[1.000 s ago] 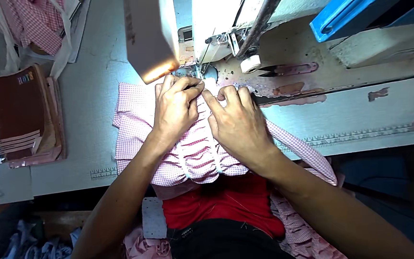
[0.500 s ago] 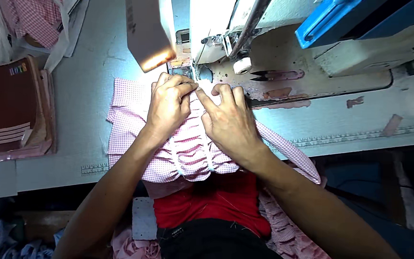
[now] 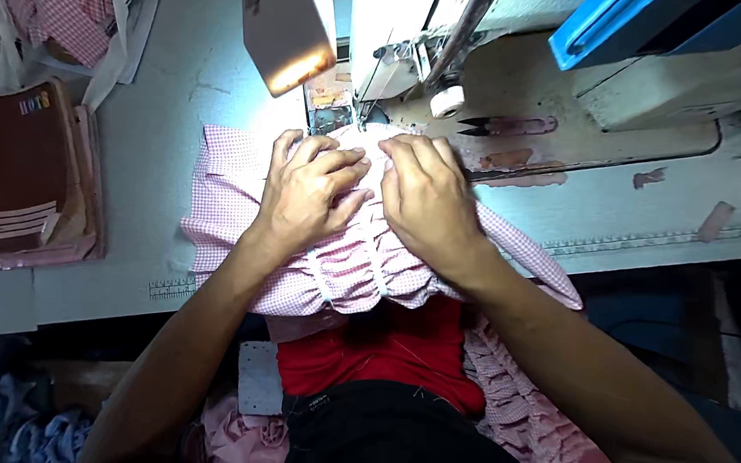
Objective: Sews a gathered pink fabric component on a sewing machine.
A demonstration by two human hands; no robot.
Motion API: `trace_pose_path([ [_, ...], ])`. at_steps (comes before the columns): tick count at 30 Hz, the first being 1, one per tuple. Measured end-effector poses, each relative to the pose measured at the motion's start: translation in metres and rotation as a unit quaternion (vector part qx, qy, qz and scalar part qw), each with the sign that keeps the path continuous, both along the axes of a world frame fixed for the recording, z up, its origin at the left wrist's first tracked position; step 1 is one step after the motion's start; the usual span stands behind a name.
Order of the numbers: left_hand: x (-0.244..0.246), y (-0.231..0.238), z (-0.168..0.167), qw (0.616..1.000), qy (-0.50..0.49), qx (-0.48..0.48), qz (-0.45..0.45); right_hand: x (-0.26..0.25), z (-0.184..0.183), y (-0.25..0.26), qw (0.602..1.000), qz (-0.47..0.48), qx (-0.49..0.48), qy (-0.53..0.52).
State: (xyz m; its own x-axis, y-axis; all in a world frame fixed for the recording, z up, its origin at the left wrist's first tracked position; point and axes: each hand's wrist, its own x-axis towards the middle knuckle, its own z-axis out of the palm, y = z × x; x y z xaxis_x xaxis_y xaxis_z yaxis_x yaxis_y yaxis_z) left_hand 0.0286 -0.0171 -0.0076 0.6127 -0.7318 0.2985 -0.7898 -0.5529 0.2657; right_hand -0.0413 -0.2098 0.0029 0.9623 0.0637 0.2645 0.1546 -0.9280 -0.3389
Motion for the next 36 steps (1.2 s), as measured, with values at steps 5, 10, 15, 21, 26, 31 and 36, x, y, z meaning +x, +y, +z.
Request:
trace_pose_path([
  [5, 0.003, -0.009, 0.001, 0.995, -0.071, -0.044, -0.056, 0.017, -0.005, 0.002, 0.998, -0.029, -0.06, -0.019],
  [10, -0.024, -0.001, -0.001, 0.976, -0.024, -0.134, -0.168, 0.009, -0.006, -0.004, 0.999, -0.02, -0.039, 0.003],
  [15, -0.032, 0.002, -0.003, 0.987, 0.039, -0.117, -0.102, 0.013, -0.006, -0.005, 0.999, -0.016, -0.049, 0.01],
  [21, -0.023, 0.002, -0.006, 0.987, 0.032, -0.114, -0.11, 0.015, -0.002, -0.007, 0.998, 0.005, -0.061, 0.026],
  [26, -0.016, 0.0, -0.005, 0.987, 0.029, -0.112, -0.115, 0.022, -0.003, -0.008, 0.997, 0.012, -0.073, 0.016],
  [31, -0.02, 0.0, -0.003, 0.989, 0.025, -0.094, -0.109, 0.022, -0.007, -0.01, 0.998, 0.032, -0.039, -0.049],
  [36, -0.03, -0.001, 0.0, 0.992, 0.013, -0.076, -0.097, 0.019, -0.004, -0.017, 0.998, 0.025, -0.059, -0.024],
])
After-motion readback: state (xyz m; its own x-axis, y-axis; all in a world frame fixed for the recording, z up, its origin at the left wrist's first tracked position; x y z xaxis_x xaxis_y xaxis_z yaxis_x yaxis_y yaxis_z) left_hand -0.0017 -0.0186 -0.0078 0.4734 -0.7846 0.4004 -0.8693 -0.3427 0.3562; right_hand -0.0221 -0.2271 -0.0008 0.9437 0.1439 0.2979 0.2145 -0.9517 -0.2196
